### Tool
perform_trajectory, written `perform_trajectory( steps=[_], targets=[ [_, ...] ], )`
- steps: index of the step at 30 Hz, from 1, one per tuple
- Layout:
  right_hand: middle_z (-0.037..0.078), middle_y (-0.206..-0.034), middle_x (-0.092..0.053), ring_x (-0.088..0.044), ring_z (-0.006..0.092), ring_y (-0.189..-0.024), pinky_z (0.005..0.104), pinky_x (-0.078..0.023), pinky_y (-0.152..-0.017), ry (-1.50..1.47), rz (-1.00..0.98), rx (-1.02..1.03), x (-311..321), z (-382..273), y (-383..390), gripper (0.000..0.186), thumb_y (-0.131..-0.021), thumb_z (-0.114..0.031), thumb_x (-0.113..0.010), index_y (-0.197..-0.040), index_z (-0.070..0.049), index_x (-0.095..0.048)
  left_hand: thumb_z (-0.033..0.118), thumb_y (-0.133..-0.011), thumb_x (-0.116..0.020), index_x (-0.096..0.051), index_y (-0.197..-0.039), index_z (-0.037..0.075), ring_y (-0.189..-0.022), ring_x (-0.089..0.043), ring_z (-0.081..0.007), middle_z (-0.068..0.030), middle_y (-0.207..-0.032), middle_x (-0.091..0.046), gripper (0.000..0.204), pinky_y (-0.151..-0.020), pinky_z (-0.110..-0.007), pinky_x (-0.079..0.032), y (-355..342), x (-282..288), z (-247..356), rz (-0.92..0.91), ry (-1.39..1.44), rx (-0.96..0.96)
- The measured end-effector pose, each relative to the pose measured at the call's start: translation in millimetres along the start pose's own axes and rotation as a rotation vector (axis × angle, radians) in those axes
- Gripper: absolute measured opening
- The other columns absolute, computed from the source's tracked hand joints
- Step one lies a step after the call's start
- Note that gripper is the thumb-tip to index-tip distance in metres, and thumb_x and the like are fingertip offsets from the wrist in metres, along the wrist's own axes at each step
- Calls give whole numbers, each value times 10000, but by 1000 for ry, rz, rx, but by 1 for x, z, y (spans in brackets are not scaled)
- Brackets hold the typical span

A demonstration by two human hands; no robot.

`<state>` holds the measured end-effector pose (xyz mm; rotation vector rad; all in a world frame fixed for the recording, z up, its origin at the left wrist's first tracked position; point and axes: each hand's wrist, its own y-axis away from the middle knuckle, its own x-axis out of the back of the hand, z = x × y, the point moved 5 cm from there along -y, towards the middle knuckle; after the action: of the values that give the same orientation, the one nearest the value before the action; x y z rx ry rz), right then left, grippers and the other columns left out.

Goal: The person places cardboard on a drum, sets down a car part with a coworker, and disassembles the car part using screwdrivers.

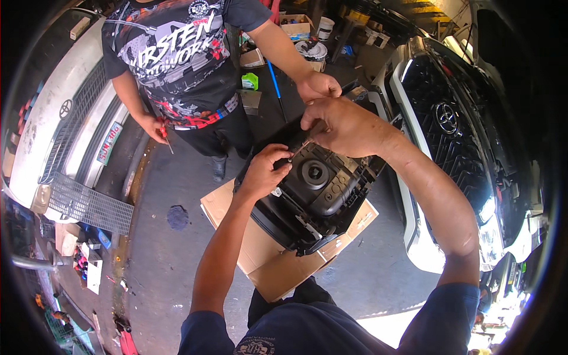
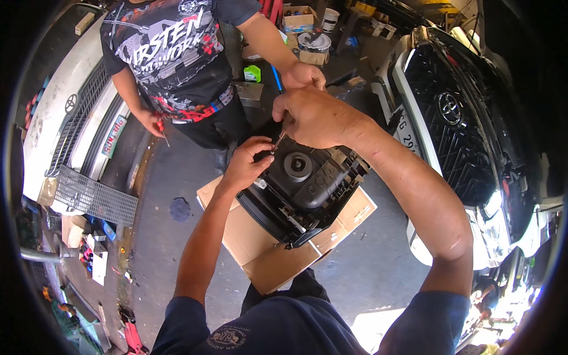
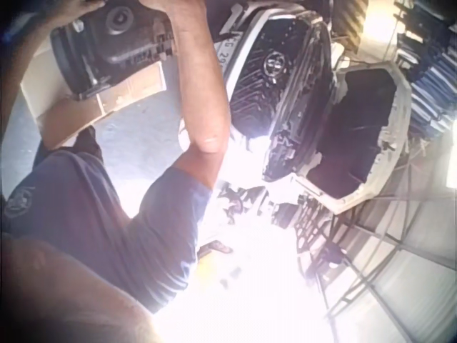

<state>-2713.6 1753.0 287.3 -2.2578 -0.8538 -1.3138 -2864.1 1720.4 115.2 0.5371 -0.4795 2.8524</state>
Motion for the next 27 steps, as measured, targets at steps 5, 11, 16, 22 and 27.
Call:
perform_trajectory(
  steps=[5,11,16,22,27],
  targets=[
    [202,-898,-675,-656,357,-861,433,-515,-759,259,115,-133,-4,-6,-12,174,-815,-140,-620,-901,1,-675,40,-786,-693,-658,-984,-5,-990,-614,-294,-146,-1099,-610,205,-876,-354,-478,-3,14,3,-27,4,5],
    [177,-859,-663,-653,319,-858,416,-503,-759,43,-46,-15,-1,-47,-30,165,-833,-124,-616,-948,-13,-656,47,-789,-691,-664,-954,-4,-973,-616,-298,-140,-1066,-616,175,-843,-358,-483,-1,42,6,31,-1,49],
    [193,-854,-655,-636,399,-859,450,-498,-773,293,14,-130,-10,-35,-26,185,-806,-69,-596,-971,5,-630,47,-787,-691,-670,-957,-3,-967,-620,-299,-144,-1071,-616,178,-824,-353,-491,7,28,-3,40,-7,36],
    [202,-881,-657,-635,388,-888,450,-497,-789,6,0,-21,-8,-41,-5,183,-863,-151,-541,-937,-25,-651,68,-783,-695,-675,-980,30,-979,-608,-299,-134,-1075,-611,201,-835,-346,-484,9,24,-4,21,-61,-13],
    [190,-843,-659,-639,368,-885,453,-495,-798,145,107,76,-13,-22,-7,173,-852,-152,-551,-859,-16,-658,-15,-804,-680,-667,-964,25,-993,-610,-205,-78,-1041,-629,166,-891,-292,-457,10,22,-5,11,-58,-4]
  ],
)
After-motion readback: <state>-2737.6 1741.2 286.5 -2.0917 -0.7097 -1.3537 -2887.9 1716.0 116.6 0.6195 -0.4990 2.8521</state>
